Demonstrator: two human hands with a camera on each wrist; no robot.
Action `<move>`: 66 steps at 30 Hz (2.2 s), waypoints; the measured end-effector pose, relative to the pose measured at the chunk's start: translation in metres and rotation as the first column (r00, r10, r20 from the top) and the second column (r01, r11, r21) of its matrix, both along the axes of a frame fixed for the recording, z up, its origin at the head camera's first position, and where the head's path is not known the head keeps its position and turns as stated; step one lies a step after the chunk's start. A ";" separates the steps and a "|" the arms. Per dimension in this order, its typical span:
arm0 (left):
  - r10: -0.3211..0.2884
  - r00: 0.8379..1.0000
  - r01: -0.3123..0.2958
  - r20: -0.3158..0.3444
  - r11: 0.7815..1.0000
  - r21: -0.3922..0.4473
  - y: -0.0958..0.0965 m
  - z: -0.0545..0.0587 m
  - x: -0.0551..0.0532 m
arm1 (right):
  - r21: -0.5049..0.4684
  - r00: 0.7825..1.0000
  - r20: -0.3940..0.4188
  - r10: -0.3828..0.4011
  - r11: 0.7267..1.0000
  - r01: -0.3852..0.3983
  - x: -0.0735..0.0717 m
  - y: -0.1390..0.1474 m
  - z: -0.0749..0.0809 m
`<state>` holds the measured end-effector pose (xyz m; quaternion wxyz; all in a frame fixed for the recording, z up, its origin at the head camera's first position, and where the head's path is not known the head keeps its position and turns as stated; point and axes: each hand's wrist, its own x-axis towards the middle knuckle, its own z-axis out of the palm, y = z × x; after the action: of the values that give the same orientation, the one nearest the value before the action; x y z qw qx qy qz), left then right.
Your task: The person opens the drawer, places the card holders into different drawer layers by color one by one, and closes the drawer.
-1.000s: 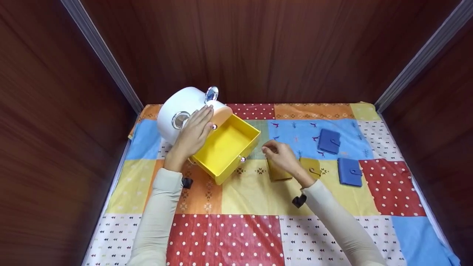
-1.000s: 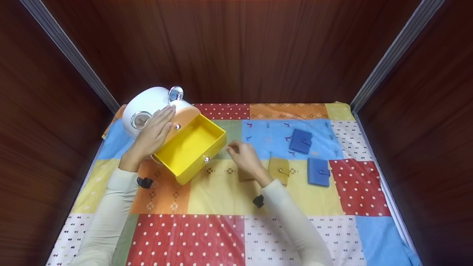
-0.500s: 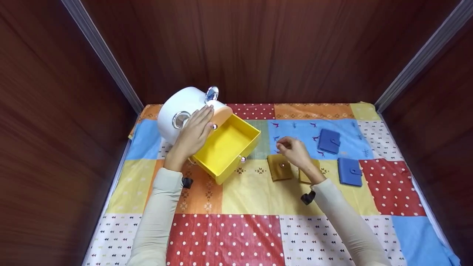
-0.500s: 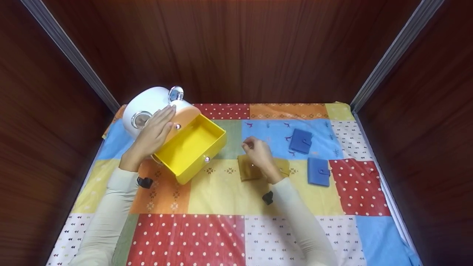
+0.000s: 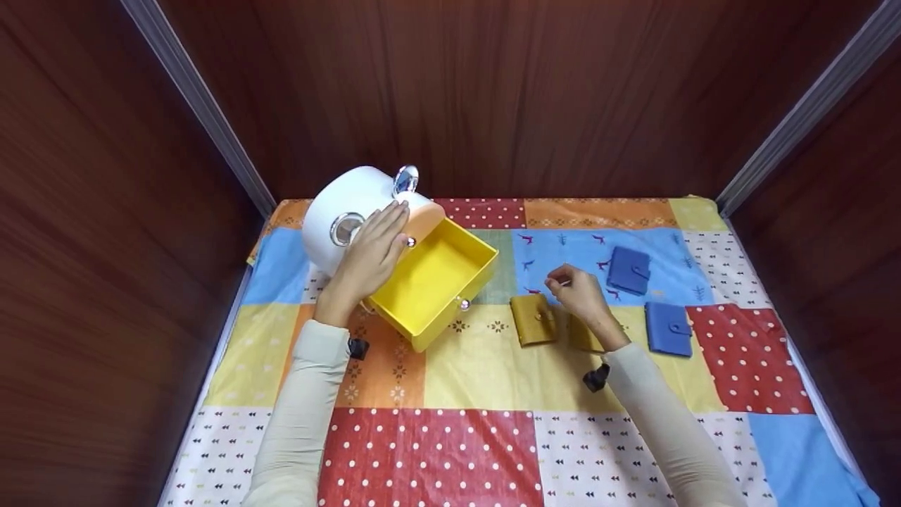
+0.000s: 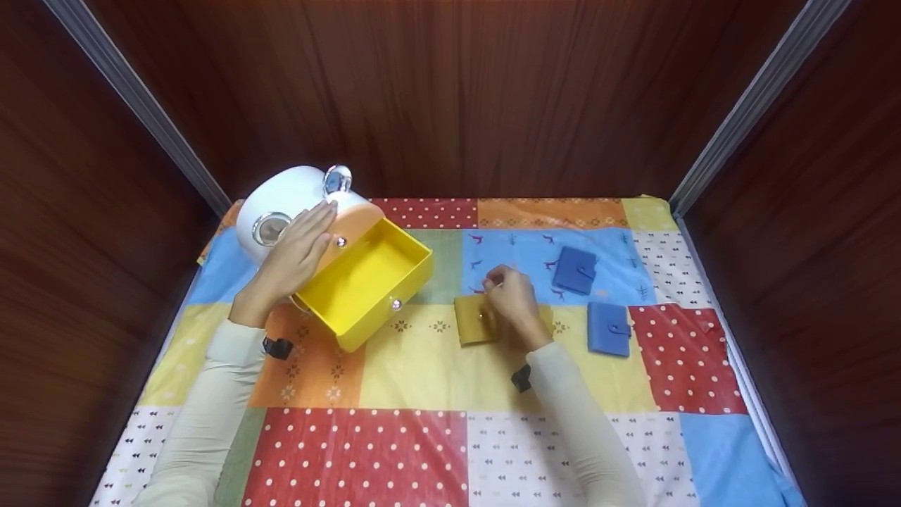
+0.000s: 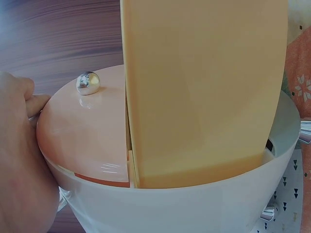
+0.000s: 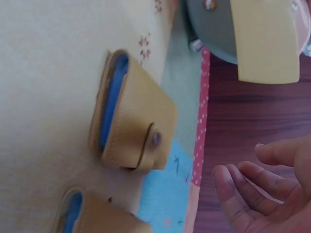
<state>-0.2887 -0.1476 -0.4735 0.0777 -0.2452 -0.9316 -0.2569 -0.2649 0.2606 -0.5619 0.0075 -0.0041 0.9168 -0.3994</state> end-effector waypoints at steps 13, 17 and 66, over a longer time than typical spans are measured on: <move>0.003 1.000 -0.003 0.001 1.000 0.005 0.001 0.000 0.000 | 0.035 0.997 0.072 -0.022 0.999 0.020 0.002 0.012 -0.024; 0.004 1.000 -0.004 0.002 1.000 0.006 0.001 0.001 0.000 | 0.049 0.993 0.112 -0.026 0.999 0.021 0.003 0.014 -0.029; 0.000 1.000 0.000 -0.002 1.000 0.003 0.000 -0.001 -0.001 | 0.114 0.977 0.209 -0.030 0.993 0.006 0.012 -0.003 -0.049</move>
<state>-0.2892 -0.1472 -0.4740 0.0792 -0.2451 -0.9311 -0.2581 -0.2534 0.2573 -0.6111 0.1013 0.0468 0.9319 -0.3451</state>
